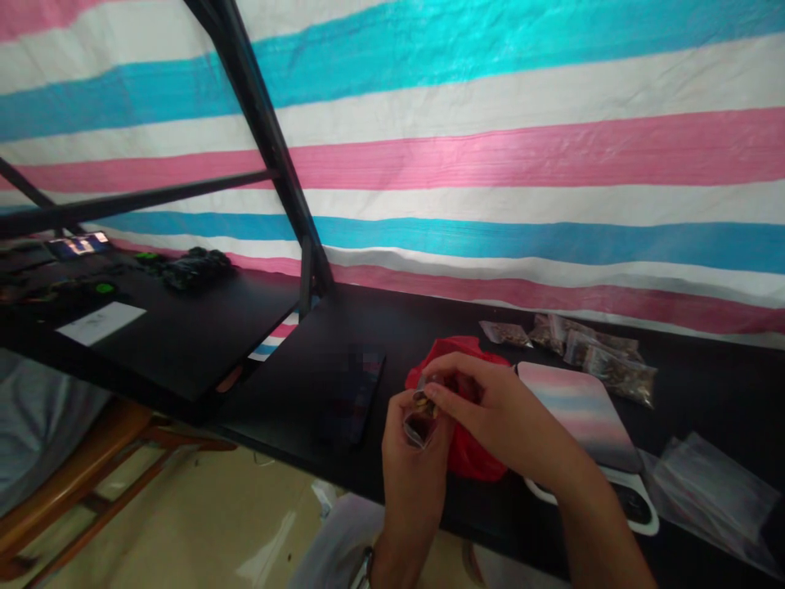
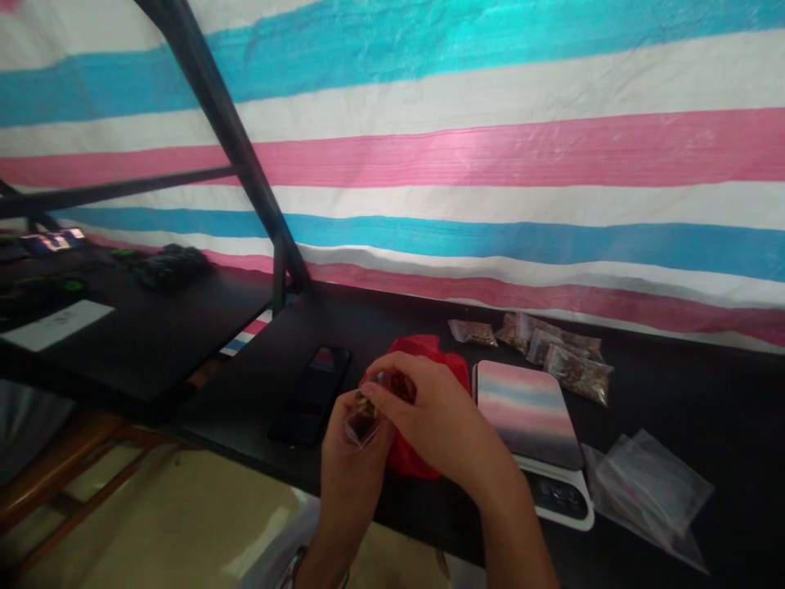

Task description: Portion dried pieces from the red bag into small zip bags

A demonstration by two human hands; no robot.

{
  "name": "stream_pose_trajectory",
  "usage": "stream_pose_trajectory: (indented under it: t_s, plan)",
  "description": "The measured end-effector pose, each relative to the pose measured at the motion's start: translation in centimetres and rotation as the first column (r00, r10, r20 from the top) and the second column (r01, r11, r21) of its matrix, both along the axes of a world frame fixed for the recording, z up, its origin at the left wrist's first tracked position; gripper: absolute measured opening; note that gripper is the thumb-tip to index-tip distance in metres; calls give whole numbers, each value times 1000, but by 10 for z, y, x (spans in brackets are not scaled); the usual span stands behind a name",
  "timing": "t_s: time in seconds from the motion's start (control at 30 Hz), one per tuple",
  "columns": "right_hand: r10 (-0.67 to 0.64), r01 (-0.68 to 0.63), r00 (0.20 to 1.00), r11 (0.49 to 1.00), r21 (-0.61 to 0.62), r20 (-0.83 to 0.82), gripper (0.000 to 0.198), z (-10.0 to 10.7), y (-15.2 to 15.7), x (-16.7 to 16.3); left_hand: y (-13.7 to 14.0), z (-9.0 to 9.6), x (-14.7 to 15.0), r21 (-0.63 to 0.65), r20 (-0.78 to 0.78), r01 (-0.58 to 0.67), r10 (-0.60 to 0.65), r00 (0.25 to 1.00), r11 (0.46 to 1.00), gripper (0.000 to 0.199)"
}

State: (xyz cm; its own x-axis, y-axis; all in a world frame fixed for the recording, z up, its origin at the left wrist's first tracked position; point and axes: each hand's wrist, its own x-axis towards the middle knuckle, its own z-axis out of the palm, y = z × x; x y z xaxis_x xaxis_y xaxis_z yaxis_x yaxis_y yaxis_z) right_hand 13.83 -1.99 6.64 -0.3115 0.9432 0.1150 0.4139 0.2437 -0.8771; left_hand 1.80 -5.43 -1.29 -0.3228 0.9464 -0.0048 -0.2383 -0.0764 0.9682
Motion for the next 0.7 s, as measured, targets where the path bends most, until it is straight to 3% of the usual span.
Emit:
stream_pose_trajectory:
  t_s: [0.33, 0.57, 0.7]
  plan:
    - [33, -55, 988, 987, 150, 149, 28, 3, -8, -7, 2, 6, -1, 18, 70, -5, 4, 998, 1000, 25]
    - [42, -50, 994, 996, 79, 102, 34, 3, -9, -7, 2, 7, -1, 20, 28, -7, 7, 1000, 1000, 22]
    - [-21, 15, 997, 996, 87, 77, 30, 3, -8, -3, 3, 3, -1, 8, 28, 23, -24, 999, 1000, 26]
